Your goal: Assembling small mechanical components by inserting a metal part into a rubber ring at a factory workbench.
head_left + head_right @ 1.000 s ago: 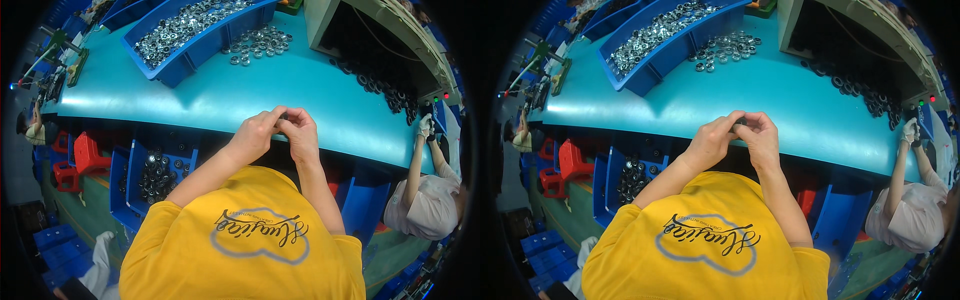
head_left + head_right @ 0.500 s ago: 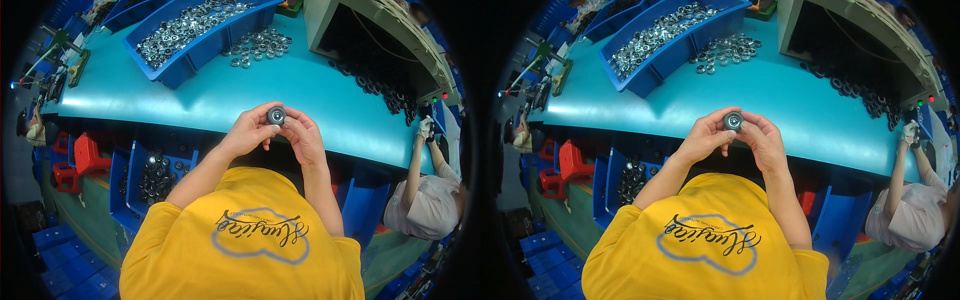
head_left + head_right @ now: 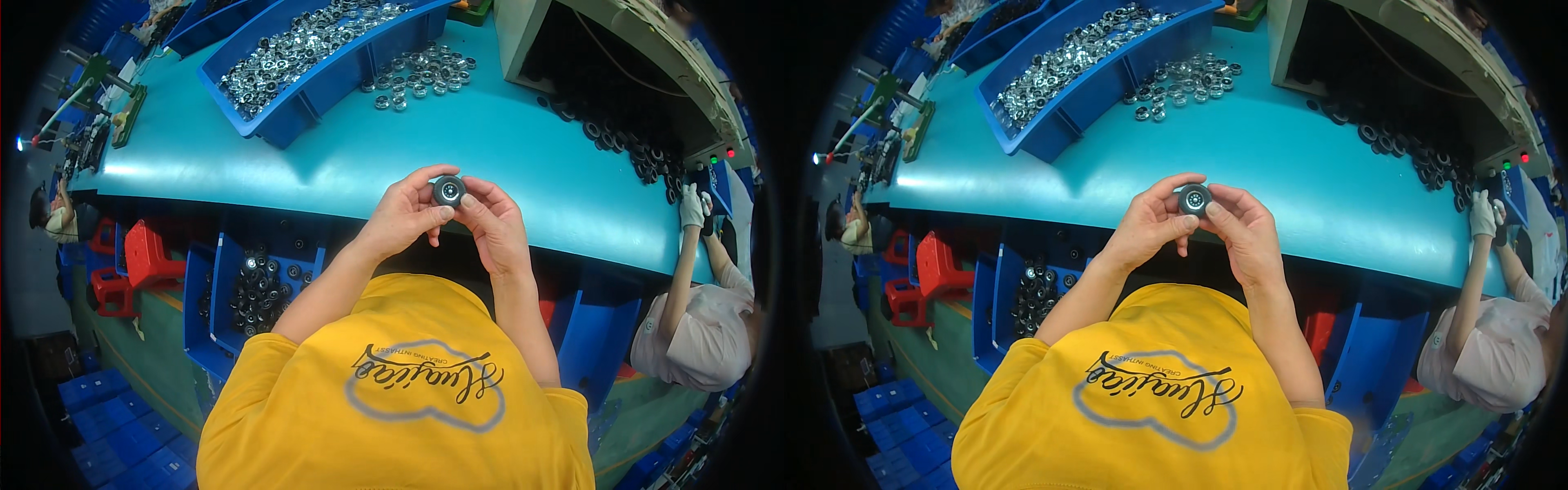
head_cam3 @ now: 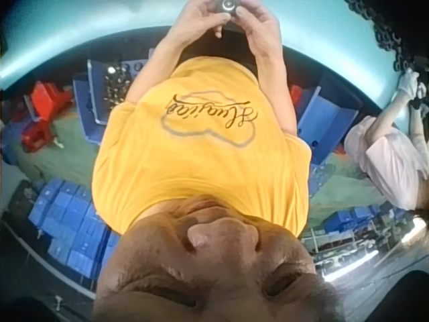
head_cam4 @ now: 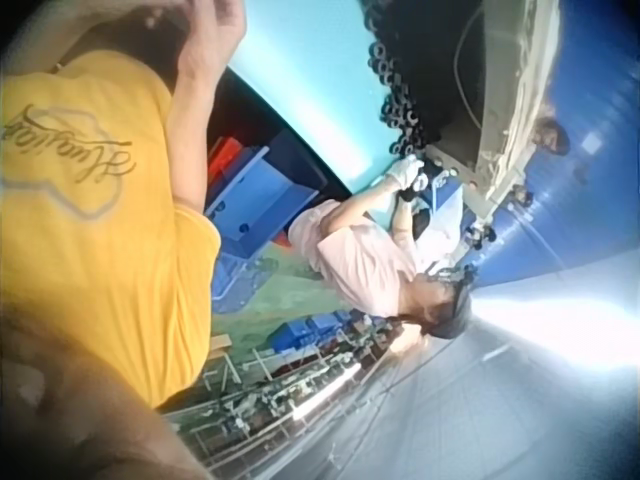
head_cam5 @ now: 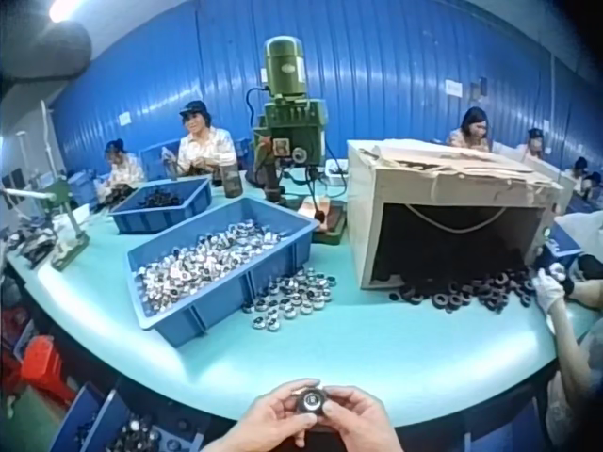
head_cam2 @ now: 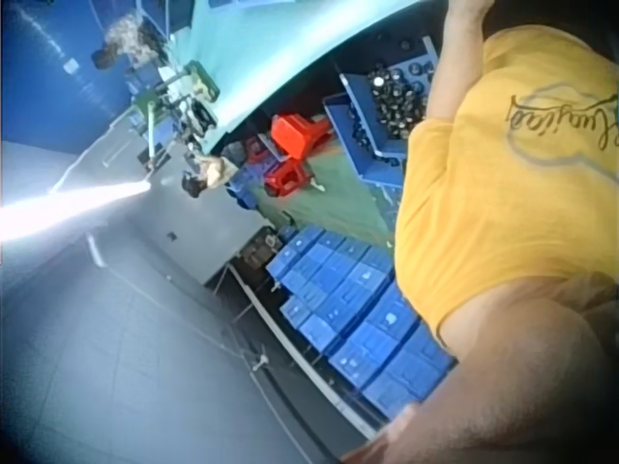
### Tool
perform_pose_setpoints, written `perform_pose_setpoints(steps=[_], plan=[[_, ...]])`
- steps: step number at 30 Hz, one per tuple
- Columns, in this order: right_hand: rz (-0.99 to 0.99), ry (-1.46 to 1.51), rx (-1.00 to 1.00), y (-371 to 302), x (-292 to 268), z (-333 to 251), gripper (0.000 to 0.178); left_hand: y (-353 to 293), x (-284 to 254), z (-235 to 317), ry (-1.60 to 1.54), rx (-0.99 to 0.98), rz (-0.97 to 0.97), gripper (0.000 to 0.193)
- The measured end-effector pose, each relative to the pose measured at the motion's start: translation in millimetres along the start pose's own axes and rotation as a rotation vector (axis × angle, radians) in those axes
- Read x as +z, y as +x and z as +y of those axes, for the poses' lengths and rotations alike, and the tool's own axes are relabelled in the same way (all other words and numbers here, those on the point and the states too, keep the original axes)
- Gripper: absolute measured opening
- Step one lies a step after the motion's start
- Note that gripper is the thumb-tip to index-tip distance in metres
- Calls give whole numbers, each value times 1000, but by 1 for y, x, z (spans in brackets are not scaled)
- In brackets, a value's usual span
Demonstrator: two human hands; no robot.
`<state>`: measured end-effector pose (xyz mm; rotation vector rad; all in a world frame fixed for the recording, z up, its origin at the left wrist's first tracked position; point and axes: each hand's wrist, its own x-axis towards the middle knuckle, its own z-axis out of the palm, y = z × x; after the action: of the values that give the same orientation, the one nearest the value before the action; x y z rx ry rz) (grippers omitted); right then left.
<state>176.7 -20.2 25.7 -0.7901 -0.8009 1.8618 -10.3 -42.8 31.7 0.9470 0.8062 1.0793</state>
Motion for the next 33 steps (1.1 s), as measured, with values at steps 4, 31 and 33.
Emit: perform_pose_setpoints(steps=[4,31,33], plan=[[1,25,7,1,-2,3,29,1,0,-3,0,18,-2,56],[6,-10,-8,-2,10,2,30,-1,-6,-5,23,29,23,58],[-6,-1,-14,-2,11,2,31,-1,-6,-5,26,27,28,58]])
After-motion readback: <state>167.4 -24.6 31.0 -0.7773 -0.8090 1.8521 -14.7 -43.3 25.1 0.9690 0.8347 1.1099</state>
